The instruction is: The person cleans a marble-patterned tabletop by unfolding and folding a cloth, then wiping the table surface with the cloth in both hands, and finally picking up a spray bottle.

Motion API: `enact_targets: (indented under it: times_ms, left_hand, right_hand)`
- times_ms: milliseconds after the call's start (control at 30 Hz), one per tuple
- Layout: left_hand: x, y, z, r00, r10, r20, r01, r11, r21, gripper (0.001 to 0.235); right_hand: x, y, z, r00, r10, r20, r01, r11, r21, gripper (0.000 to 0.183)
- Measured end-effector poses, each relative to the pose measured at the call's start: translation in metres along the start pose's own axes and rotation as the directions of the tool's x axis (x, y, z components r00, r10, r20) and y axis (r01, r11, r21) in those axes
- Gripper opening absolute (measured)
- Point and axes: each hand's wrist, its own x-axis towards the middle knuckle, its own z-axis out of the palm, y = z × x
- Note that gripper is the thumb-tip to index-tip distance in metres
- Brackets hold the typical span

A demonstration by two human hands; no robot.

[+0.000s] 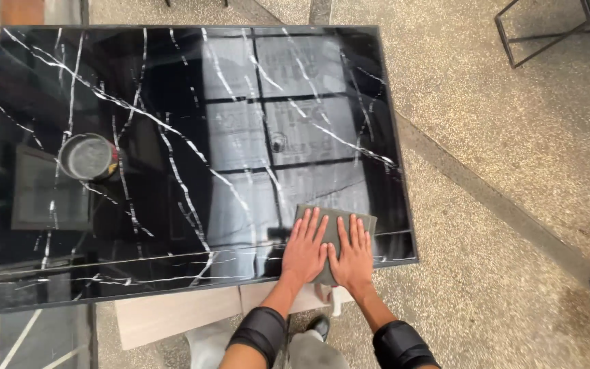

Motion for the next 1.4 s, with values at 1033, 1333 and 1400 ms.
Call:
enact_targets:
  times_ms: [1033,1333,1400]
  left_hand:
    - [0.301,0.060,0.004,0.910,-0.364,-0.196,0.367,0.930,-0.022,0.069]
    - [0.387,0.033,-0.019,0.828,-0.537,-0.164,0.535,0.843,-0.057,0.068]
    - [0.412,0.022,-0.019,0.802,-0.568,-0.184,0.580,0.814,0.012,0.067]
  right_hand:
    - [0.286,0.171,-0.034,0.945,-0.324,0.037,0.324,0.946,0.016,0.062]
    - [0.401,0.179,-0.030,0.892,-0.444,0.088,0.440,0.896,0.063,0.062]
    - [0.434,0.173,-0.029,0.877,-0.471,0.099,0.467,0.882,0.061,0.064]
